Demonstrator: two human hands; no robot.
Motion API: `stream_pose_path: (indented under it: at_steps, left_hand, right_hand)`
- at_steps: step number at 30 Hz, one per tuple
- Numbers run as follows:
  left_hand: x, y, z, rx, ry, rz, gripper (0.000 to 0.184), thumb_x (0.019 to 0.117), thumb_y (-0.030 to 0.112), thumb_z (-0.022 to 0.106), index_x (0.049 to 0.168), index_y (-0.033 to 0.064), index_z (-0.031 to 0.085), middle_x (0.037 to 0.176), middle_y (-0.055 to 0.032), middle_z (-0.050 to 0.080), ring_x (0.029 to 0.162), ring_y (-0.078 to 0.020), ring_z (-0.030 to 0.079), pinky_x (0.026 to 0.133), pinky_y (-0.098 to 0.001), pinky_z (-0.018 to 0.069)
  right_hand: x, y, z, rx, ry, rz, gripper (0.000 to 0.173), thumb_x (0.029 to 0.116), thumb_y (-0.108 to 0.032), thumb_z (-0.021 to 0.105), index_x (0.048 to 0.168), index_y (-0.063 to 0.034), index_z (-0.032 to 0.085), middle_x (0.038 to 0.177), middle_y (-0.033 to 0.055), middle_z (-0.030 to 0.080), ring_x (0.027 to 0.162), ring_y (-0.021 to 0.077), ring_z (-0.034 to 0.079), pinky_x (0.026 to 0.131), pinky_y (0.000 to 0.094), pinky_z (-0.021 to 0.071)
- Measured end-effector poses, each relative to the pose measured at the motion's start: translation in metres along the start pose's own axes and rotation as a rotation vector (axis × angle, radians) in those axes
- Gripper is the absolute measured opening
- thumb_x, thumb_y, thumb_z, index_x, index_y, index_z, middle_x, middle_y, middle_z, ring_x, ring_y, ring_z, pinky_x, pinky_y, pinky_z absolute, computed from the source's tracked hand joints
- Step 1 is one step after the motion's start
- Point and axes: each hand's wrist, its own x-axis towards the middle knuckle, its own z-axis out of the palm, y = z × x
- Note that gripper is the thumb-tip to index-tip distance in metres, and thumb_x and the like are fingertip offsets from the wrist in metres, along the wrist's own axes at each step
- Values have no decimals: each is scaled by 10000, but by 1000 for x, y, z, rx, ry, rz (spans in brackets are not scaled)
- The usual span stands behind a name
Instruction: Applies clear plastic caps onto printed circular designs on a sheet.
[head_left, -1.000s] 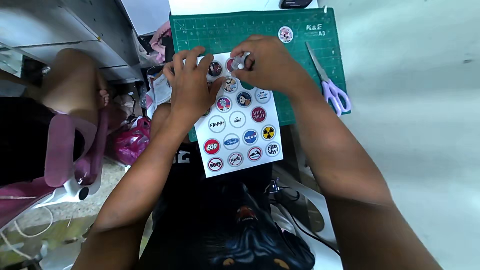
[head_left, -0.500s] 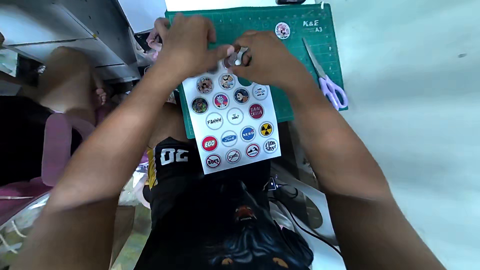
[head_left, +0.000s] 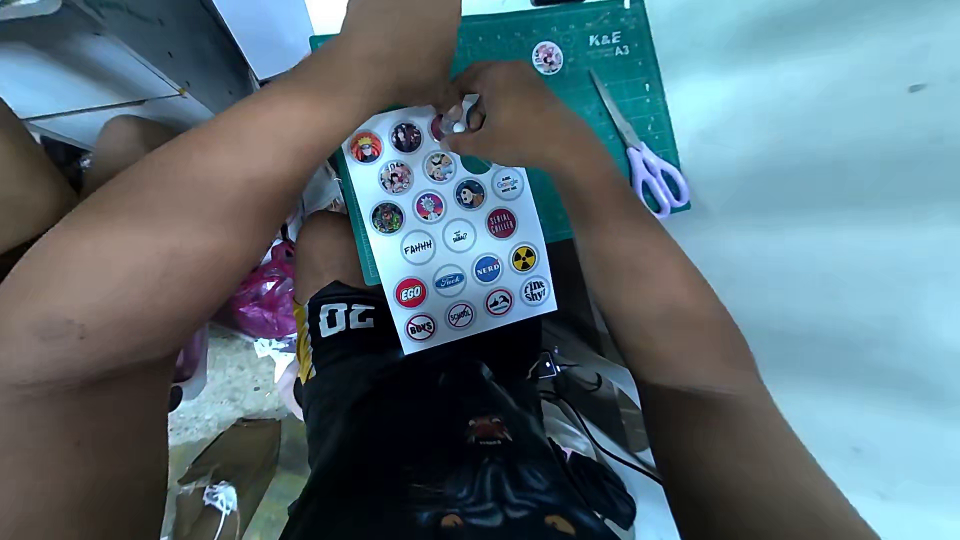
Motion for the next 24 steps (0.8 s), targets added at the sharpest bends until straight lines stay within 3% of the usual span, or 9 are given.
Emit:
stream_pose_path:
  at_steps: [6,9,12,14,17,22,24]
  left_hand:
    - [9,2,-1,59,-59,-52,520,788,507,854,926,25,716,905,-206,666,898,-406,638,785,-688,465]
    - [13,4,-2,110,-67,-56,554,771,543,857,914,29,708,923,-215,662,916,-421,629,780,-701,453]
    - [18,5,-4,133,-93,-50,552,776,546,852,905,30,703,916,-206,660,911,-408,627,785,-684,458]
    - [19,6,-6,142,-118,-40,551,792,517,853,937,7,703,913,-193,661,889,-365,633,781,-616,487]
    - [22,10,-9,161,-160,-42,555,806,492,852,926,-24,689,898,-180,647,853,-316,617,753,-539,490]
    - [28,12,-10,237,-193,-76,587,787,542,847,860,-17,684,873,-172,645,853,-312,615,762,-541,485]
    - [28,12,-10,247,-190,-77,554,798,505,852,847,-17,675,872,-179,639,863,-331,617,758,-560,480]
  right_hand:
    - [0,2,2,0,4,-2,348,859,-279,828,1136,-111,700,1082,68,677,829,178,647,791,419,564]
    - [-12,6,3,-41,46,-57,434,873,-349,806,1201,-87,695,1170,107,663,909,219,665,832,444,572]
    - [-39,0,2,-101,84,57,537,899,-408,777,1303,-84,635,1186,130,674,946,278,688,854,524,579]
    - [-51,-5,6,-123,66,149,493,925,-376,750,1306,-86,634,1155,130,696,951,304,706,847,566,581]
    - [-59,-11,14,-89,84,226,356,954,-262,699,1265,-94,663,1062,102,727,892,274,724,799,544,597]
    - [-62,-28,27,-10,155,222,435,934,-229,700,1337,-127,573,950,43,728,769,206,716,684,469,606]
    - [-60,-37,35,27,168,205,428,932,-222,698,1329,-126,569,950,28,741,779,195,722,695,464,604]
